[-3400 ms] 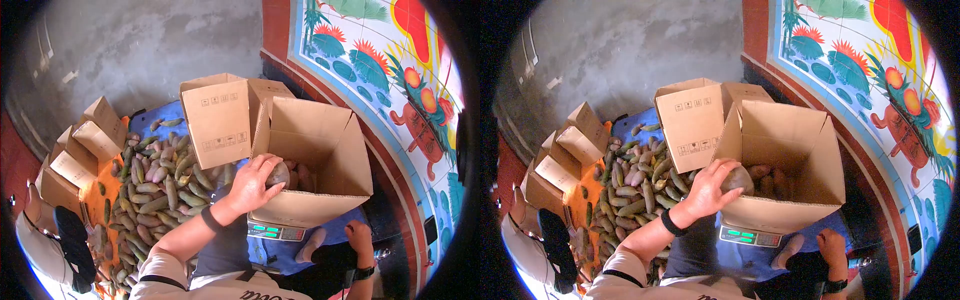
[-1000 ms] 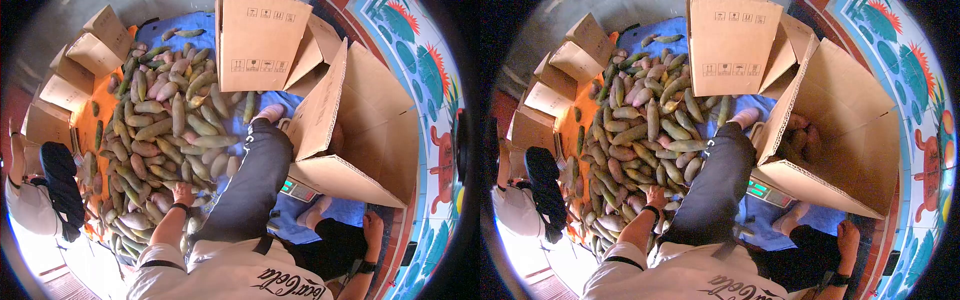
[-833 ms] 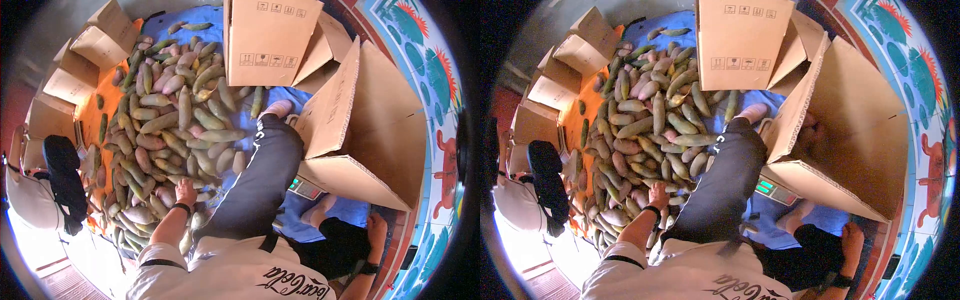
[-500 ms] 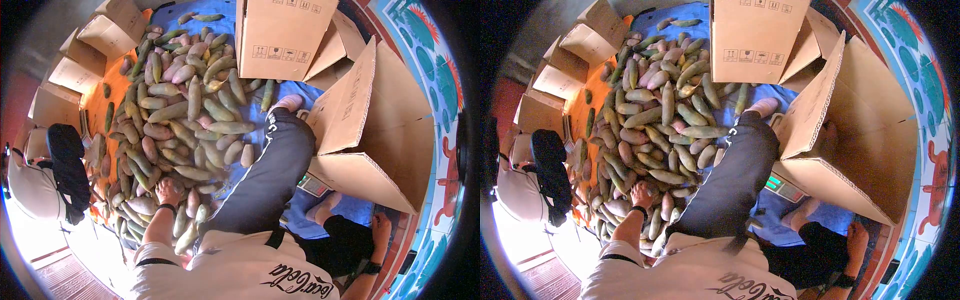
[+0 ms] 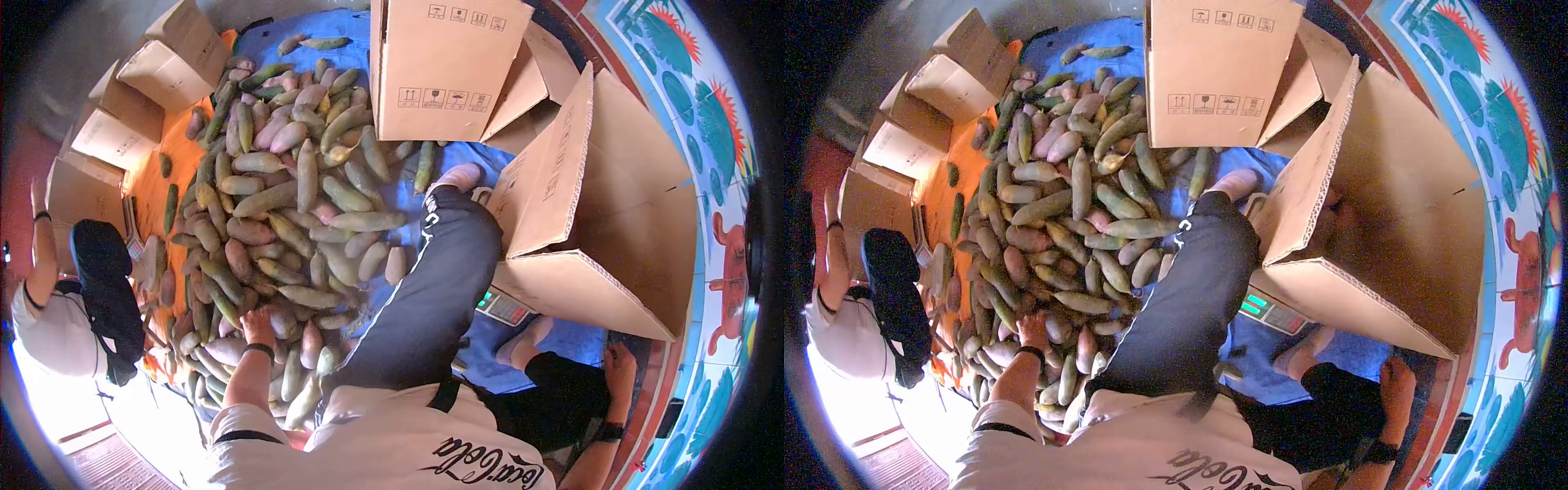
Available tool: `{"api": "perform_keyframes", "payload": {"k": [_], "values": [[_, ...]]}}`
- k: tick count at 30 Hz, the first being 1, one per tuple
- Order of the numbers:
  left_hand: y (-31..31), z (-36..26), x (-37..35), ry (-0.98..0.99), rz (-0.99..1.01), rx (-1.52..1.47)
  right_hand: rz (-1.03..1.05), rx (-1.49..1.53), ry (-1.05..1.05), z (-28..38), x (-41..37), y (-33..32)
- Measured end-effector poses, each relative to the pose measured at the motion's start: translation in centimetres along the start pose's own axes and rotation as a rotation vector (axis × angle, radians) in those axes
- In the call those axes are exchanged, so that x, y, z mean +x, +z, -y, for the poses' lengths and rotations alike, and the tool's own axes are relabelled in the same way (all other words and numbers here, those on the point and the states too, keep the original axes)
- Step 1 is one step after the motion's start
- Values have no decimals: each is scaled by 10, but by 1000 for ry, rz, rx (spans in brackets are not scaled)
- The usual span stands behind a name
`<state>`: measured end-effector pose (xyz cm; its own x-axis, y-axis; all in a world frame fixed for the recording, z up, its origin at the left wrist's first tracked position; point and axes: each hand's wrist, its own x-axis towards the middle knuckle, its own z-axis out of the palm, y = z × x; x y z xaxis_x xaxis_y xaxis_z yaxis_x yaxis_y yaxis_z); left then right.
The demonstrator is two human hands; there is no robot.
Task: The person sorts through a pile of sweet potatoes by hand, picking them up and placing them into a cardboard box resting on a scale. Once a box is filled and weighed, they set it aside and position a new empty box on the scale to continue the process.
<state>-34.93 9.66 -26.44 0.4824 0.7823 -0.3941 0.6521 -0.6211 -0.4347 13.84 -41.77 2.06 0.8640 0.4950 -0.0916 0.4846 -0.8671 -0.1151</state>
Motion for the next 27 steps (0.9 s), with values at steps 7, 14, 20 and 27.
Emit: {"api": "perform_keyframes", "payload": {"k": [7, 14, 20, 27], "values": [[66, 17, 24, -100, 156, -185, -26, -8, 13, 11, 0, -4], [5, 11, 9, 233, 519, 443, -46, 6, 22, 9, 1, -3], [-89, -10, 2, 228, 636, 80, -72, 0, 38, 9, 0, -3], [-214, -20, 43, 224, -85, -480, -46, 10, 37, -1, -5, 0]]}}
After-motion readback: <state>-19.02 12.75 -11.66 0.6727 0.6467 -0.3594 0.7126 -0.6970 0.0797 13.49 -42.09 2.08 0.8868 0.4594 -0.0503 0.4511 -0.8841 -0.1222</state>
